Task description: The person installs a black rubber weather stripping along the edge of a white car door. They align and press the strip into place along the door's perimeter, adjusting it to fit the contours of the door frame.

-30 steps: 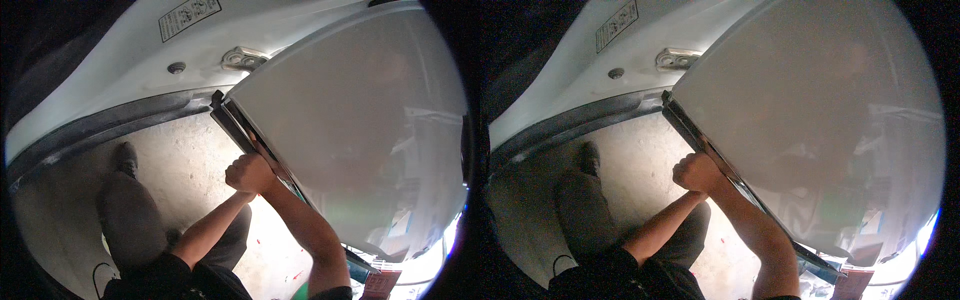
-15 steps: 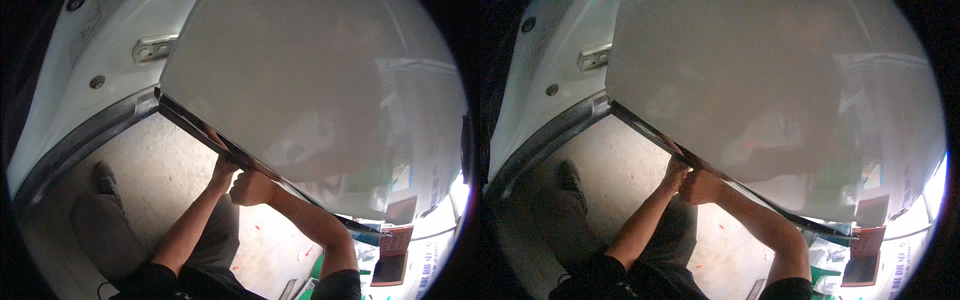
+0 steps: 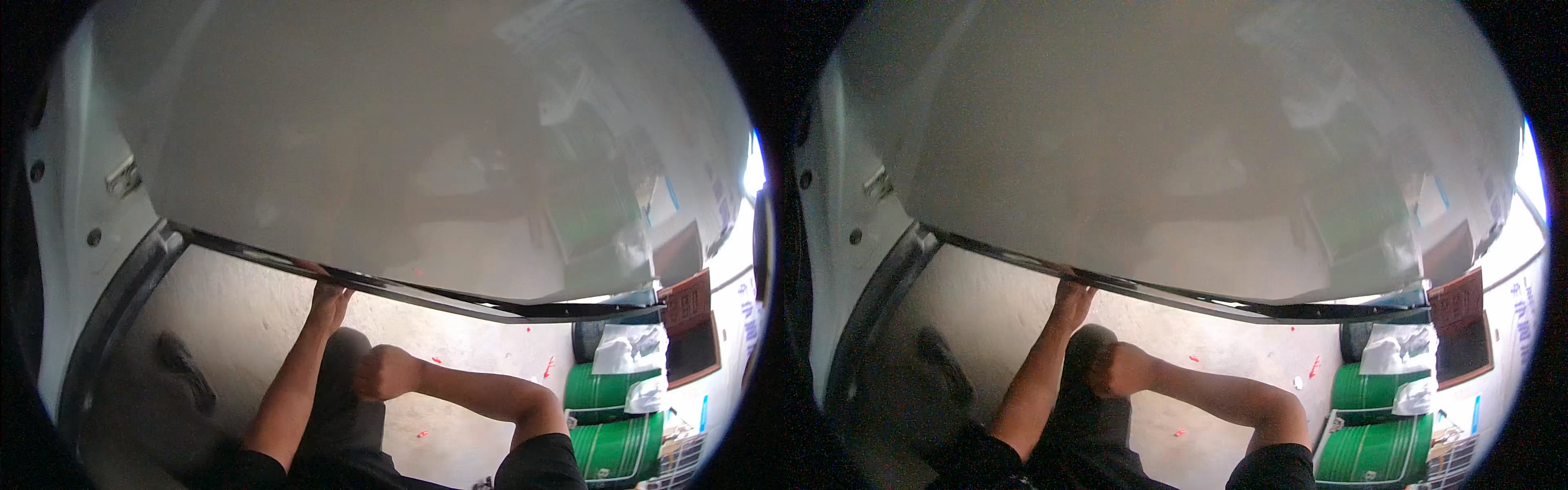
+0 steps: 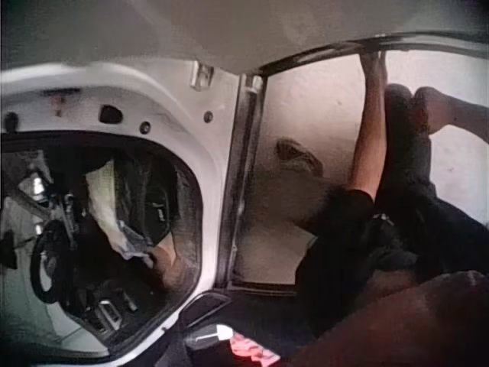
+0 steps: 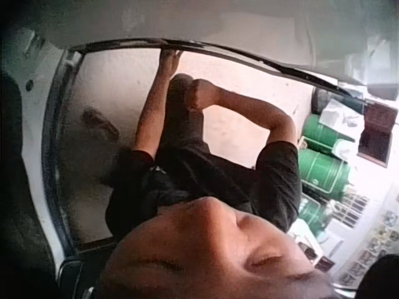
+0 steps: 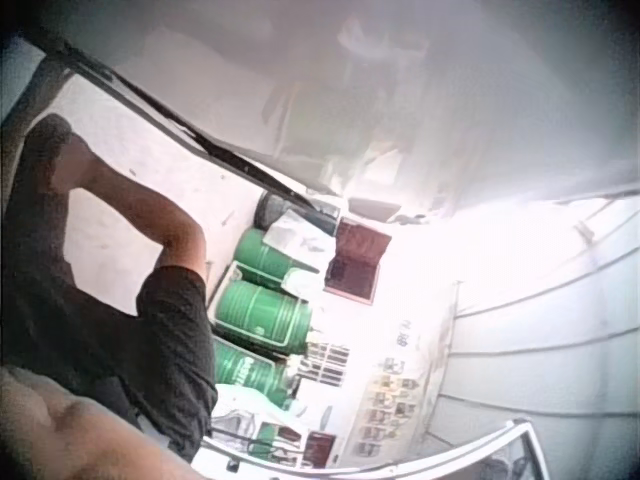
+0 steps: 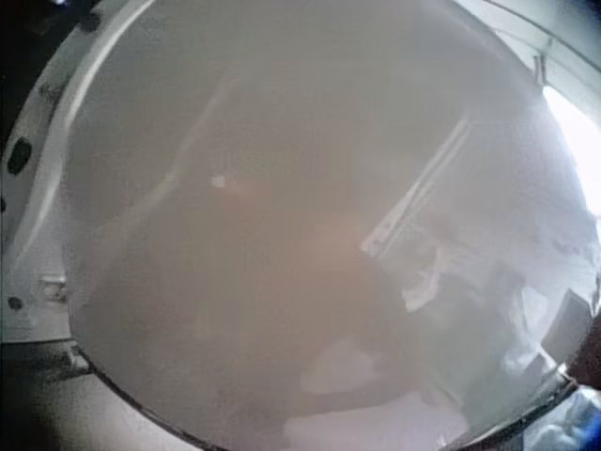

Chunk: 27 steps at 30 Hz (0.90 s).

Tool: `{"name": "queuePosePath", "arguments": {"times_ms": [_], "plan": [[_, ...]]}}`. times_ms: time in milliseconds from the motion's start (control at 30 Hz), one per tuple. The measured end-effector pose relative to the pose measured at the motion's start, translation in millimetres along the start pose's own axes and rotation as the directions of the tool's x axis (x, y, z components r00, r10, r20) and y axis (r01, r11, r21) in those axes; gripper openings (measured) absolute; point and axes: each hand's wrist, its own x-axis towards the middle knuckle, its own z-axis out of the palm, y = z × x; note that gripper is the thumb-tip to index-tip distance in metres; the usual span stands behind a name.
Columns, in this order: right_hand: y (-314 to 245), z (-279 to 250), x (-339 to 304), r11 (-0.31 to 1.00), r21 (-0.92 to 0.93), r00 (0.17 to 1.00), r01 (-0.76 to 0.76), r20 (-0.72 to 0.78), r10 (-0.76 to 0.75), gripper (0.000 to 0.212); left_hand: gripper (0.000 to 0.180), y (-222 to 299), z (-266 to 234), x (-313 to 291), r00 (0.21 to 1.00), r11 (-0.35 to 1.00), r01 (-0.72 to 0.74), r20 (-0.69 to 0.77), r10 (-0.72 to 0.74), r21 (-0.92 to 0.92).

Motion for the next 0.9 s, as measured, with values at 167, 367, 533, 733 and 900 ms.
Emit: {"name": "queuePosePath", "arguments": {"times_ms": [167, 367, 533, 733, 900], "plan": [[5.4, -14.2, -24.6, 0.983, 0.022, 0.978, -0.181, -0.098, 0.182, 0.026, 0.035, -8.2, -0.1, -3.1, 0.958, 0.971, 0.238, -0.177, -0.227, 0.039], [-5.6, -19.5, -72.7, 0.566, 0.125, 0.540, -0.815, -0.191, 0.820, 0.033, 0.036, -38.8, -16.8, 11.7, 0.925, 0.883, 0.311, 0.102, -0.366, 0.352], [-8.0, -13.2, -77.8, 0.485, 0.202, 0.446, -0.851, -0.211, 0.870, 0.034, 0.037, -18.3, -11.9, 17.0, 0.907, 0.907, 0.420, 0.053, -0.419, -0.025], [-28.2, -7.9, -216.5, -0.132, 0.301, -0.168, -0.945, -0.098, 0.981, 0.048, 0.031, -32.2, 13.6, 16.5, 0.830, 0.831, 0.555, -0.047, -0.556, -0.040], [-29.0, -48.5, -271.3, 0.231, 0.765, -0.571, -0.601, -0.614, 0.545, 0.029, 0.038, -58.7, 19.9, 25.9, 0.760, 0.762, 0.648, 0.069, -0.647, 0.004]]}}
